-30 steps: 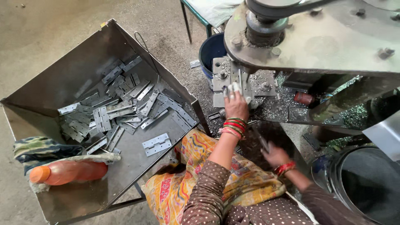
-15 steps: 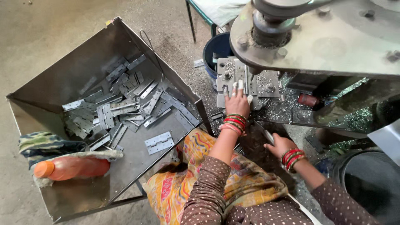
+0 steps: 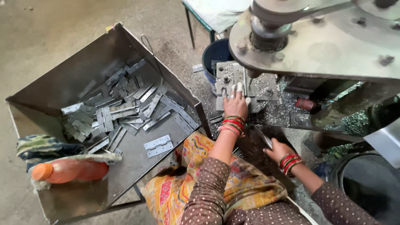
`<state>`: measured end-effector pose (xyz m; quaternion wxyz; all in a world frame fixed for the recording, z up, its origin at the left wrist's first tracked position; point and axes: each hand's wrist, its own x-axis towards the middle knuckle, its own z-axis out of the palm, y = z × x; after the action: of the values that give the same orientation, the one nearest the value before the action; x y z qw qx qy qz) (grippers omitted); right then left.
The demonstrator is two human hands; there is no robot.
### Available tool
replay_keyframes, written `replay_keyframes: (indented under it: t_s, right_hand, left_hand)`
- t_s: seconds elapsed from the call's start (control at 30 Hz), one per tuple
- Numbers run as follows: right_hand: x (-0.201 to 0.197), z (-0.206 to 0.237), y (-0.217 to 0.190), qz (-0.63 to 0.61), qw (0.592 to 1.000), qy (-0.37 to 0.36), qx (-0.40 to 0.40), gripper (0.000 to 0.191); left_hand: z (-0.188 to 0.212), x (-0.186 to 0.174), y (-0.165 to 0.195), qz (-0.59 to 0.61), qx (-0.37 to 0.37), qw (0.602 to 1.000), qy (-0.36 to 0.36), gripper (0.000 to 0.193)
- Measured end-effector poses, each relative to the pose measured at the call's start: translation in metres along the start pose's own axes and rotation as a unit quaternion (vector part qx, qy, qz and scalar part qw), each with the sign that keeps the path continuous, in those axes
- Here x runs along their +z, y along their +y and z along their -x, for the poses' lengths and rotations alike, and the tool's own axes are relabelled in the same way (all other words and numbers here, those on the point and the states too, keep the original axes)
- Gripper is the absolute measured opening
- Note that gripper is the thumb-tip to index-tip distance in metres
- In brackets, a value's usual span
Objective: The person repeatedly picks up small metal plates from a bin, places them into a press machine, and operates the lever to punch holes. The finished pieces are returned to the bin.
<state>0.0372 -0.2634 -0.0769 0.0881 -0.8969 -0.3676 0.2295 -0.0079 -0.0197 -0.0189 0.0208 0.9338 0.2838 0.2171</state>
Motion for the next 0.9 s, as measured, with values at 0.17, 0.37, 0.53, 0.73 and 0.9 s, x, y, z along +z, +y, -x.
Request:
replay_keyframes:
  t_s: [0.17,0.37,0.53,0.73,0.9]
  right_hand:
    - [0.013,0.007,-0.006,-0.037,0.999,0.035,-0.012,0.051]
    - [0.029,0.021,-0.010,-0.022,0.998,0.056,-0.022,0.060]
    - [-0.002,0.003,0.001,0.034,0.998,-0.041,0.018,0.057]
    - [-0.005,0.009,0.000,-0.002,1.000,-0.004,-0.005,0.050]
    - [0.032,0.023,-0.014,0.015,0.998,0.044,0.029,0.047]
  left_hand:
    - [-0.004,0.003,0.001,0.025,-0.024,0.995,-0.094,0.029]
    - [0.004,0.005,-0.002,0.051,-0.010,0.998,-0.030,0.029]
    - [-0.002,0.002,-0.006,0.036,-0.010,0.998,-0.059,0.029]
    - [-0.031,0.002,-0.014,0.027,-0.019,0.998,-0.060,0.027]
    - [-0.036,0.001,-0.016,0.033,-0.020,0.997,-0.071,0.027]
